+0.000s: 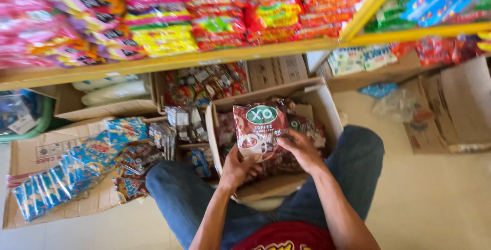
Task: The recorder is taking snack packages from a cardboard box on the floor and arranging them neatly on store shelves.
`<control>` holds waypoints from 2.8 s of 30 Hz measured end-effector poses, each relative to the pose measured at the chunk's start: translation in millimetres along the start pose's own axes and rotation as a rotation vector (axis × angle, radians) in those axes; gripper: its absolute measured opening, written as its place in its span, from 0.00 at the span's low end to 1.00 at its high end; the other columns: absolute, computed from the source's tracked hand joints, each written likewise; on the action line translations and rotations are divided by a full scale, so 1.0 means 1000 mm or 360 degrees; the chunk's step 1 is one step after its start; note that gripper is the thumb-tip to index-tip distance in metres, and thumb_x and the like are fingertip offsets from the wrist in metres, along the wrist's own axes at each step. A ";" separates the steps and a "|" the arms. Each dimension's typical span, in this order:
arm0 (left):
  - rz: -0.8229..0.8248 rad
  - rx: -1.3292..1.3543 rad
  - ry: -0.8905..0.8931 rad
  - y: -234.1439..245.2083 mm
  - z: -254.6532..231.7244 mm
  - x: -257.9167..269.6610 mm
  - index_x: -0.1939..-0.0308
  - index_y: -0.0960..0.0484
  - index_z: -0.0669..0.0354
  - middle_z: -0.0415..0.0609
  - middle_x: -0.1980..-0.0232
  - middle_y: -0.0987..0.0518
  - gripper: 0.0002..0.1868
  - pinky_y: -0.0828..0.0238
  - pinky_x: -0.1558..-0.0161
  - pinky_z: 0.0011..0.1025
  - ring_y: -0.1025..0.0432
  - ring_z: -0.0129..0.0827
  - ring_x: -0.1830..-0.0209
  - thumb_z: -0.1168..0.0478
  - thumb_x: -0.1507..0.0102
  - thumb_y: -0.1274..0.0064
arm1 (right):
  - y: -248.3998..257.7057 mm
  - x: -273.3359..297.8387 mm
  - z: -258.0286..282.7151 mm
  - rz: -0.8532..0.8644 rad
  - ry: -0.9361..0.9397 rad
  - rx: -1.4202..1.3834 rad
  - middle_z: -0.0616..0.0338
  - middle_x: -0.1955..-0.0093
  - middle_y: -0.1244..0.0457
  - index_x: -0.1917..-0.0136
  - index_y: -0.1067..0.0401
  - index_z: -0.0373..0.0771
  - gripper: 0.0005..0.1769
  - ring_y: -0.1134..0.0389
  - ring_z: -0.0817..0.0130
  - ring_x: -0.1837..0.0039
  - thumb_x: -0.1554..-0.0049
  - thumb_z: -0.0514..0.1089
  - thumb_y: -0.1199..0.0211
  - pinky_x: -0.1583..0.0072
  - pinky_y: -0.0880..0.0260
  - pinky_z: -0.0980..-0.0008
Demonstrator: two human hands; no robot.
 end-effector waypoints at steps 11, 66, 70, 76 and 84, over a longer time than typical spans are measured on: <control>-0.0123 -0.0284 -0.0765 0.061 -0.130 0.015 0.39 0.26 0.62 0.47 0.58 0.15 0.24 0.23 0.65 0.27 0.23 0.27 0.69 0.65 0.38 0.40 | -0.089 -0.044 0.150 0.0418 0.0484 0.0451 0.52 0.26 0.40 0.21 0.47 0.38 0.47 0.39 0.61 0.27 0.46 0.52 0.29 0.28 0.38 0.53; -0.0807 -0.0881 -0.1646 0.137 -0.687 -0.031 0.38 0.19 0.58 0.59 0.52 0.15 0.22 0.25 0.51 0.36 0.20 0.41 0.53 0.62 0.37 0.47 | -0.287 -0.356 0.632 -0.0462 0.0917 0.2428 0.55 0.35 0.37 0.39 0.28 0.49 0.22 0.40 0.55 0.32 0.34 0.58 0.57 0.27 0.48 0.43; -0.0804 -0.0853 -0.1587 0.134 -0.677 -0.025 0.37 0.20 0.57 0.59 0.54 0.15 0.20 0.24 0.53 0.36 0.20 0.39 0.57 0.61 0.33 0.50 | -0.290 -0.370 0.630 -0.0436 0.1023 0.2551 0.55 0.41 0.34 0.43 0.26 0.46 0.27 0.35 0.57 0.37 0.31 0.60 0.63 0.28 0.44 0.45; -0.0815 -0.0858 -0.1666 0.136 -0.654 -0.026 0.34 0.24 0.59 0.58 0.56 0.15 0.23 0.23 0.58 0.35 0.20 0.37 0.62 0.65 0.34 0.51 | -0.285 -0.354 0.623 -0.0447 0.0795 0.2543 0.61 0.57 0.35 0.54 0.30 0.46 0.26 0.32 0.64 0.52 0.31 0.63 0.62 0.41 0.30 0.51; -0.0773 -0.0780 -0.1624 0.150 -0.612 0.046 0.38 0.22 0.65 0.57 0.66 0.16 0.21 0.26 0.71 0.34 0.23 0.35 0.76 0.65 0.36 0.48 | -0.290 -0.336 0.622 -0.0522 0.0919 0.2341 0.61 0.58 0.35 0.55 0.28 0.48 0.22 0.31 0.64 0.52 0.32 0.59 0.57 0.35 0.36 0.47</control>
Point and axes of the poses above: each hand's wrist, its own x-axis away from the middle knuckle, its own y-axis out of the back of the hand, z = x × y, the point moved 9 cm from there along -x, towards the middle knuckle
